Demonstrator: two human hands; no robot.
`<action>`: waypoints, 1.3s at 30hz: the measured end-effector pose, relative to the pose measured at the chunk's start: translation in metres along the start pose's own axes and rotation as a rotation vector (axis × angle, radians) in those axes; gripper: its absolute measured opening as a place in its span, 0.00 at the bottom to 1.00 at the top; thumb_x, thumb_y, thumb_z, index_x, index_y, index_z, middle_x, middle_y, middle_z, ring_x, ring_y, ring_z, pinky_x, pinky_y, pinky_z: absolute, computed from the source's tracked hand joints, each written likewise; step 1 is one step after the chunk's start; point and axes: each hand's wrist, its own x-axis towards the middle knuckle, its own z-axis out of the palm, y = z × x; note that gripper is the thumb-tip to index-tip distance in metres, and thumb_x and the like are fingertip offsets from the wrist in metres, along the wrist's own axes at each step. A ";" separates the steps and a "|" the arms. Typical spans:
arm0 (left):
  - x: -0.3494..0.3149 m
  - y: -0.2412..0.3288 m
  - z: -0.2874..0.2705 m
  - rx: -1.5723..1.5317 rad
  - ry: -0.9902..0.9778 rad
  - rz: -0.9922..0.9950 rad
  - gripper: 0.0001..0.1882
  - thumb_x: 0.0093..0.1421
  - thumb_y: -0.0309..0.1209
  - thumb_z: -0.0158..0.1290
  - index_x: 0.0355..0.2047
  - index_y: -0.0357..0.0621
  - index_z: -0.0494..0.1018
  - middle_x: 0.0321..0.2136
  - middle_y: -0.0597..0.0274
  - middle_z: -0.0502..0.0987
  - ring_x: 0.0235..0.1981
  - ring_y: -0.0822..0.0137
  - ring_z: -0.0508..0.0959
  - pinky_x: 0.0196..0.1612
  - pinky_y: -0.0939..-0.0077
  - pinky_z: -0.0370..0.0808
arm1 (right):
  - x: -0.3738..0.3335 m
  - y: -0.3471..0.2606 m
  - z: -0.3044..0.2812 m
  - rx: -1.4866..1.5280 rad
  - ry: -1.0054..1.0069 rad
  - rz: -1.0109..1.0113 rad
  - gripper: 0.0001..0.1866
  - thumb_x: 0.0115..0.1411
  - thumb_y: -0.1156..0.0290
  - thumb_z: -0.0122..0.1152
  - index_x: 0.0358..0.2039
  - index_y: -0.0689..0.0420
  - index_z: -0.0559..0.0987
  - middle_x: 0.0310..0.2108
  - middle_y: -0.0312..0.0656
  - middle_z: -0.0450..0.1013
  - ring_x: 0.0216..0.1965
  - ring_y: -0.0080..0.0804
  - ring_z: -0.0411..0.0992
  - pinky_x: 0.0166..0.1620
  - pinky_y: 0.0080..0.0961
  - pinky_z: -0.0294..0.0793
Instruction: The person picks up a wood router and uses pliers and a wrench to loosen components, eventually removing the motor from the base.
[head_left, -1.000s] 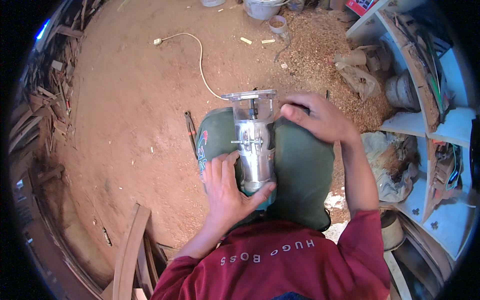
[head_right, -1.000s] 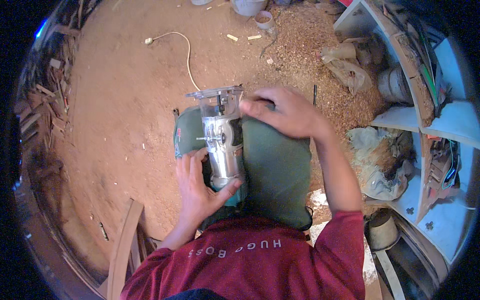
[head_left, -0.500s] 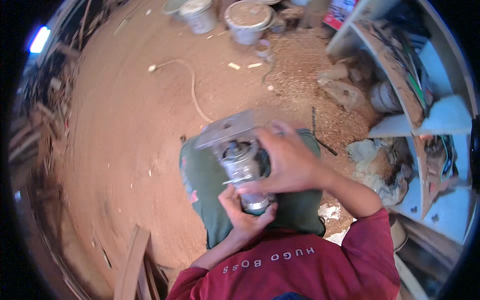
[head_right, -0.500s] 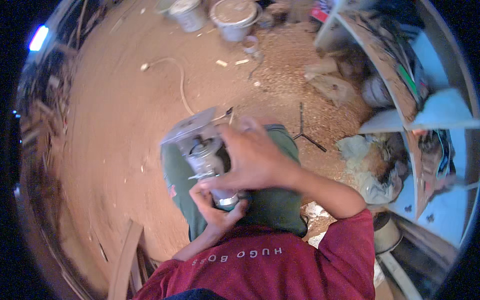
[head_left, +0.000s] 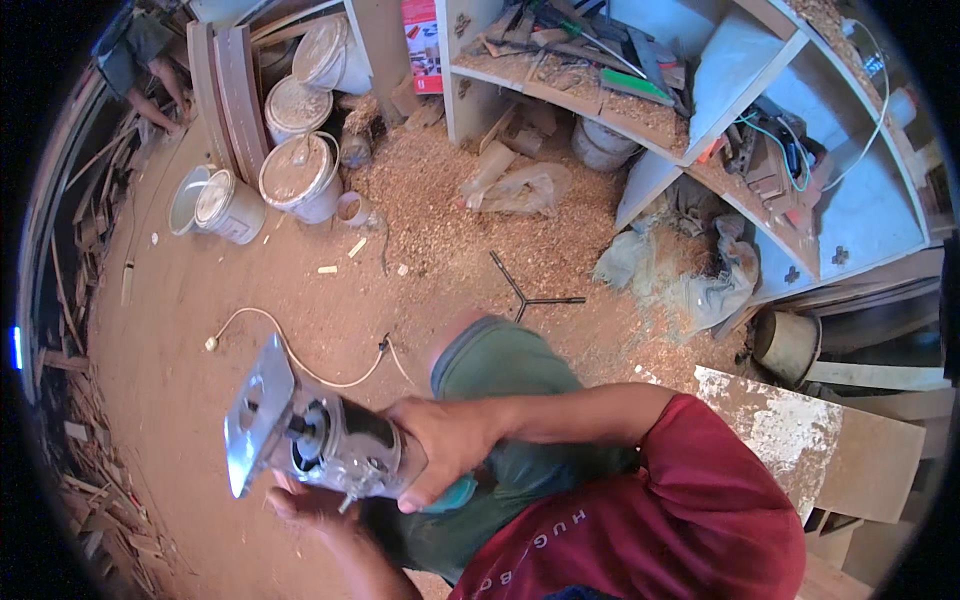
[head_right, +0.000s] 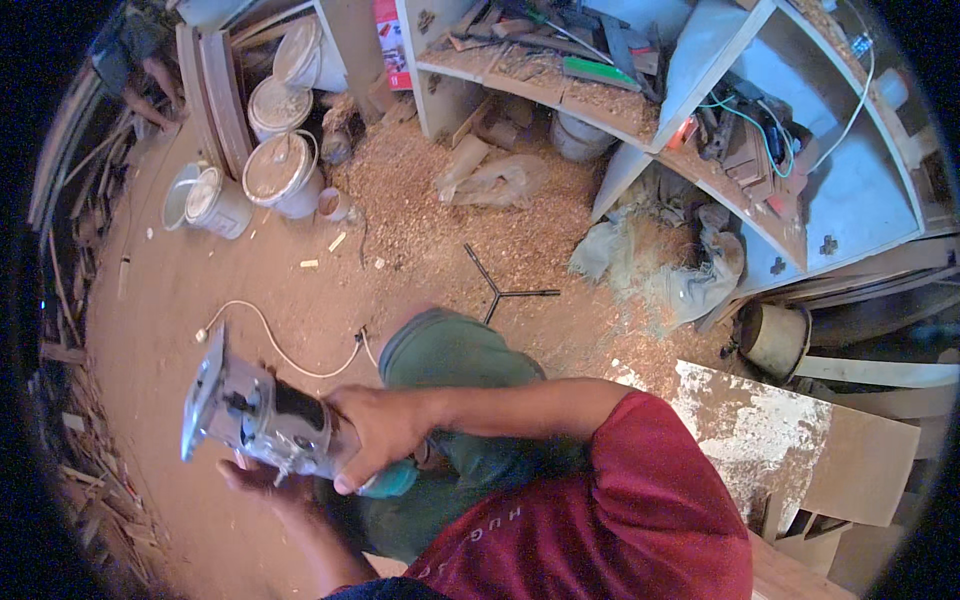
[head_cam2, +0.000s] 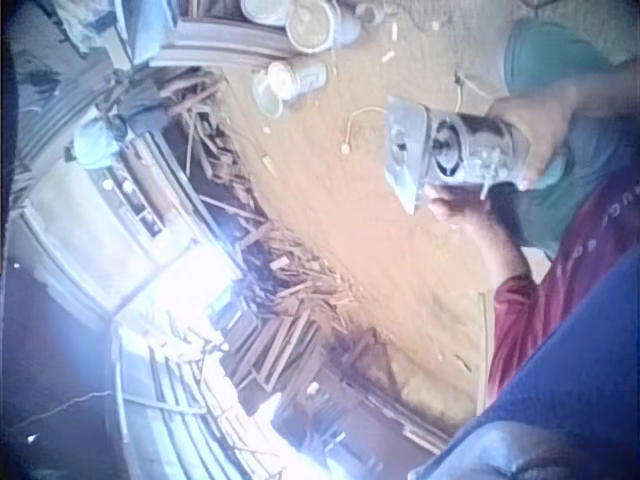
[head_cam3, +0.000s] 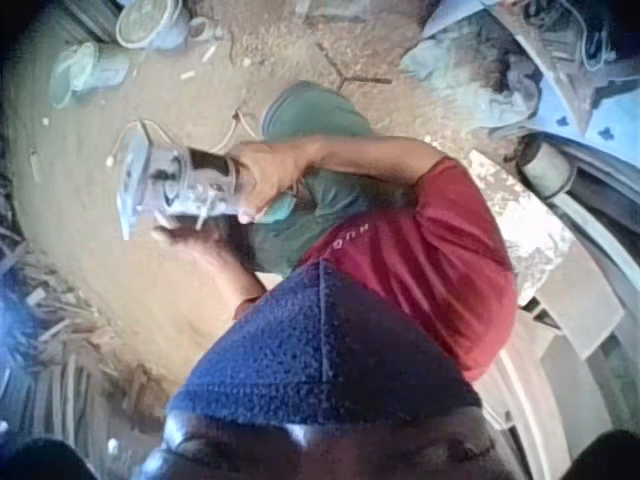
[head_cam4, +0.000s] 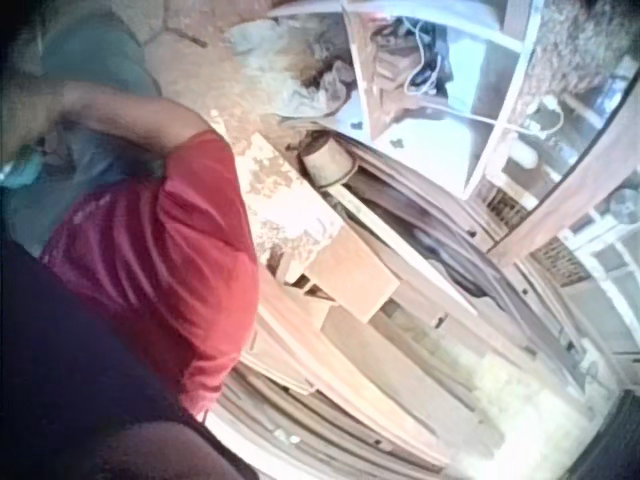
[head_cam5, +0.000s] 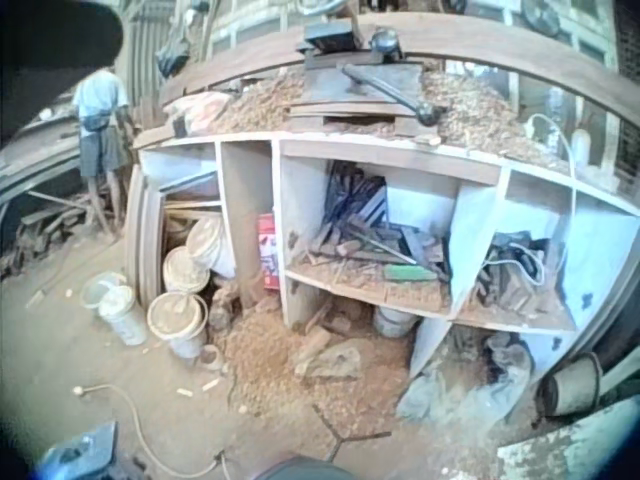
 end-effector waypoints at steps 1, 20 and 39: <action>0.009 -0.010 0.010 0.011 -0.101 0.078 0.61 0.48 0.70 0.59 0.67 0.38 0.51 0.58 0.35 0.68 0.57 0.44 0.73 0.60 0.46 0.70 | 0.000 0.003 0.004 0.009 -0.060 0.031 0.39 0.41 0.53 0.77 0.48 0.65 0.75 0.42 0.49 0.78 0.42 0.37 0.77 0.49 0.34 0.75; -0.001 0.118 -0.103 0.118 0.230 0.565 0.39 0.52 0.47 0.65 0.59 0.40 0.65 0.55 0.50 0.71 0.53 0.52 0.74 0.58 0.51 0.71 | 0.017 0.024 0.052 -0.120 0.254 -0.025 0.39 0.42 0.58 0.76 0.52 0.63 0.71 0.39 0.49 0.77 0.43 0.43 0.77 0.47 0.37 0.77; 0.102 -0.132 -0.360 0.977 0.183 -0.292 0.34 0.54 0.31 0.64 0.58 0.30 0.63 0.50 0.45 0.73 0.50 0.57 0.76 0.53 0.63 0.75 | -0.024 0.260 -0.163 0.812 0.943 0.401 0.28 0.59 0.52 0.69 0.53 0.53 0.72 0.42 0.41 0.78 0.42 0.33 0.79 0.44 0.39 0.83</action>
